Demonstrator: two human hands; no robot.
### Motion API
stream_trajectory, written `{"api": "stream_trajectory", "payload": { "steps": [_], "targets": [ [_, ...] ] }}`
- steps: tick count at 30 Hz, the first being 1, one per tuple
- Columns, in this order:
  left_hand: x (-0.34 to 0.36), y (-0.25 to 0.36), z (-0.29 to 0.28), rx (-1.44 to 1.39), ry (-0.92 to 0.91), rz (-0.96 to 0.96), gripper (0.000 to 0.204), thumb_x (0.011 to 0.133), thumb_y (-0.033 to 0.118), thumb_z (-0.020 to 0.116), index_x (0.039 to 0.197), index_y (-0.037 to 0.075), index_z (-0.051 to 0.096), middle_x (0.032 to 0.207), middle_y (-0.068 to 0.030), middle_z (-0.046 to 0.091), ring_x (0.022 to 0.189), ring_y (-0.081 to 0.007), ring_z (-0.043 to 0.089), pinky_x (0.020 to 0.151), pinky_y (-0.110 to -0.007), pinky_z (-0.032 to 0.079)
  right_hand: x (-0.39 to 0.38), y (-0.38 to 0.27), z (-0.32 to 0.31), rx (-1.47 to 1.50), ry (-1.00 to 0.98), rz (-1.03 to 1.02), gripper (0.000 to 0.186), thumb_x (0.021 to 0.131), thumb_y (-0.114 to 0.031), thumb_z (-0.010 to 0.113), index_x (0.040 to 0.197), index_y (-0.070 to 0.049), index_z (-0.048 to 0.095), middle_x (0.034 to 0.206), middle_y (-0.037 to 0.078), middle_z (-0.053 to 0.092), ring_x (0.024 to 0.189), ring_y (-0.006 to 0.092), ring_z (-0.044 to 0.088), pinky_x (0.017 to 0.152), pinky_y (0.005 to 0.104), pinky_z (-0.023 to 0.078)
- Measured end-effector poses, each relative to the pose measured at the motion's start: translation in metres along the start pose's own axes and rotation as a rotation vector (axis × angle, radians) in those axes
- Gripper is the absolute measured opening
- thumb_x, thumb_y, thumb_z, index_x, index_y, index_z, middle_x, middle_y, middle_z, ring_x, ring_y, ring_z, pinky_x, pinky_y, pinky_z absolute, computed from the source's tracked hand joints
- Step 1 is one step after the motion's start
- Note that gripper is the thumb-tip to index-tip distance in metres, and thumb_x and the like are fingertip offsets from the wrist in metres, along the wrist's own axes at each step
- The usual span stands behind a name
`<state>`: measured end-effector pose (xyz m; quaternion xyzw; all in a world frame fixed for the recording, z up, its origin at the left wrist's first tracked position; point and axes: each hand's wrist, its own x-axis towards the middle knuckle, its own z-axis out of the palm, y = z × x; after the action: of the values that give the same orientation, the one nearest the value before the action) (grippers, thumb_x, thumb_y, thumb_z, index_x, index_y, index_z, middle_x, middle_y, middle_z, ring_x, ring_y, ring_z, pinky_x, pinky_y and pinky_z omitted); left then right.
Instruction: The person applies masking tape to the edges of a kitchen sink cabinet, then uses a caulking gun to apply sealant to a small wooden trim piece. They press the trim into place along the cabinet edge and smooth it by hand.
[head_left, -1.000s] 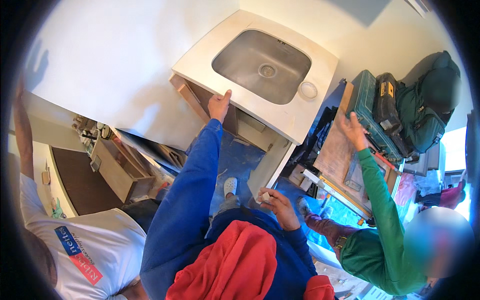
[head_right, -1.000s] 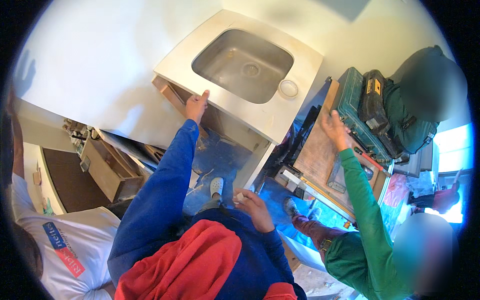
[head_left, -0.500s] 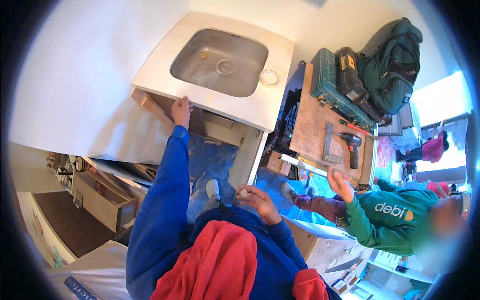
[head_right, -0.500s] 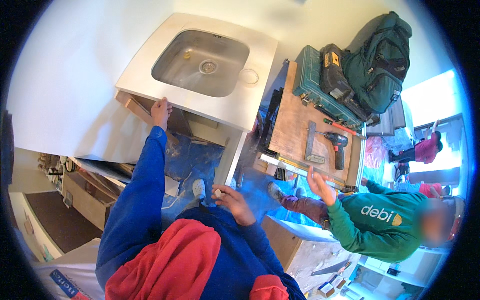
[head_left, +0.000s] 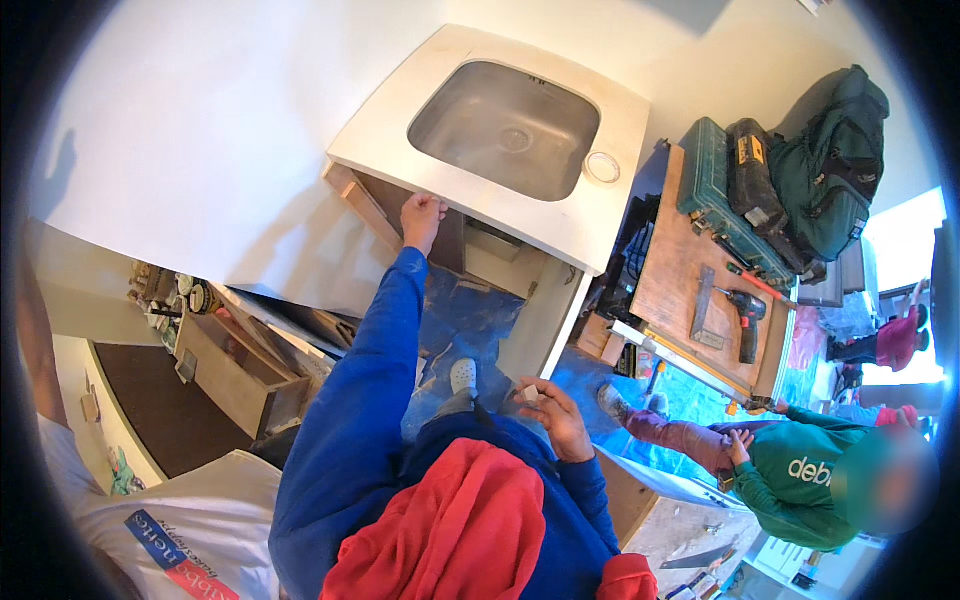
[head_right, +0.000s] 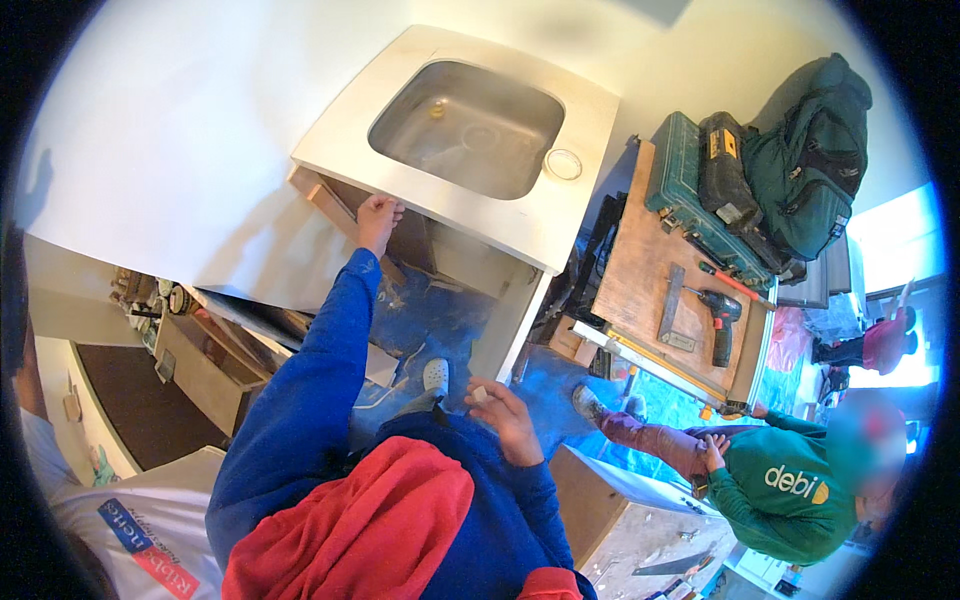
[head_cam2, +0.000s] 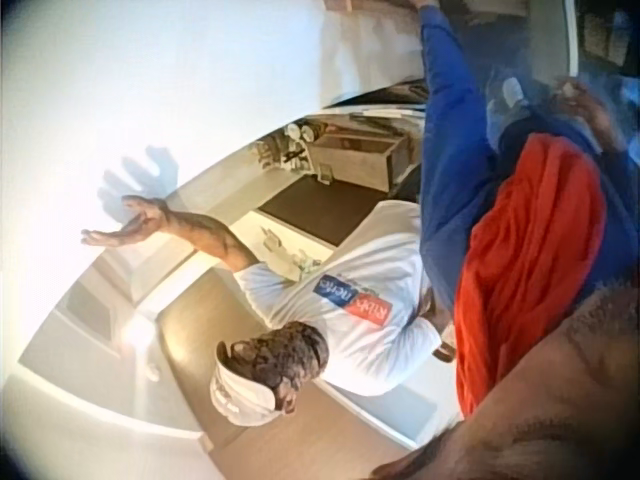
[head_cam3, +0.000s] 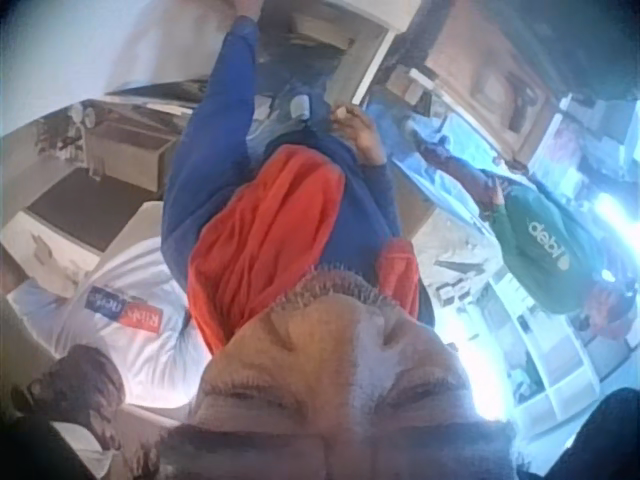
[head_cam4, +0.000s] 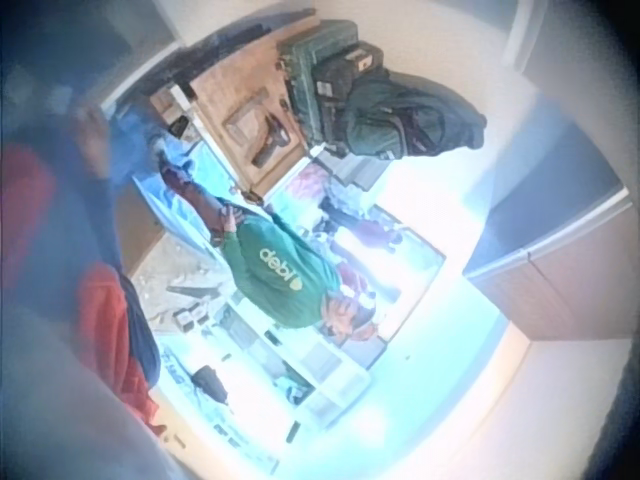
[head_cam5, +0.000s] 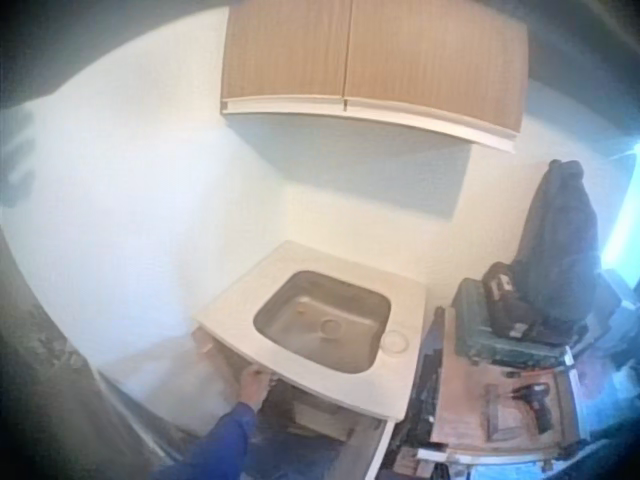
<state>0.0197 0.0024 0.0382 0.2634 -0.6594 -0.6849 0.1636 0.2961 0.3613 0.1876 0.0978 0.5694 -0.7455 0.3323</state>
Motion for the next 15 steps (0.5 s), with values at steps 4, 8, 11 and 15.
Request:
{"api": "stream_trajectory", "payload": {
  "steps": [4,8,11,15],
  "targets": [
    [-0.002,0.006,-0.001,0.287,0.042,0.212,0.016,0.091,0.014,0.072,0.094,-0.002,0.071,0.079,-0.0105,0.074,0.076,-0.0169,0.073,0.067,-0.031,0.059,0.002,0.006,-0.001,0.032,0.004,-0.012,0.042,0.104,-0.014,0.042,0.141,0.0,0.057,0.131,0.013,0.064,0.121,0.023,0.062,0.1,0.0358,0.051],
    [-0.009,0.009,0.002,0.397,0.071,0.207,0.017,0.089,0.013,0.073,0.092,-0.003,0.072,0.077,-0.0107,0.074,0.076,-0.0178,0.073,0.069,-0.033,0.059,0.005,0.007,-0.001,0.036,0.007,-0.008,0.042,0.104,-0.014,0.042,0.14,0.0,0.057,0.131,0.013,0.064,0.12,0.0228,0.062,0.1,0.0356,0.051],
    [-0.012,0.012,0.005,0.212,0.042,0.105,0.019,0.089,0.016,0.073,0.094,-0.002,0.072,0.078,-0.0103,0.075,0.074,-0.0197,0.073,0.07,-0.035,0.058,0.007,0.006,-0.001,0.047,-0.007,-0.016,0.042,0.104,-0.014,0.042,0.14,0.0,0.057,0.131,0.013,0.064,0.12,0.0225,0.063,0.099,0.0351,0.052],
    [-0.013,0.016,0.007,0.135,0.011,0.125,0.017,0.091,0.014,0.072,0.093,-0.003,0.068,0.081,-0.0102,0.073,0.072,-0.016,0.071,0.066,-0.029,0.057,0.008,0.003,-0.003,0.04,-0.019,-0.035,0.041,0.105,-0.013,0.042,0.14,0.0,0.057,0.13,0.013,0.065,0.12,0.0224,0.063,0.098,0.0342,0.052]
  ]
}}
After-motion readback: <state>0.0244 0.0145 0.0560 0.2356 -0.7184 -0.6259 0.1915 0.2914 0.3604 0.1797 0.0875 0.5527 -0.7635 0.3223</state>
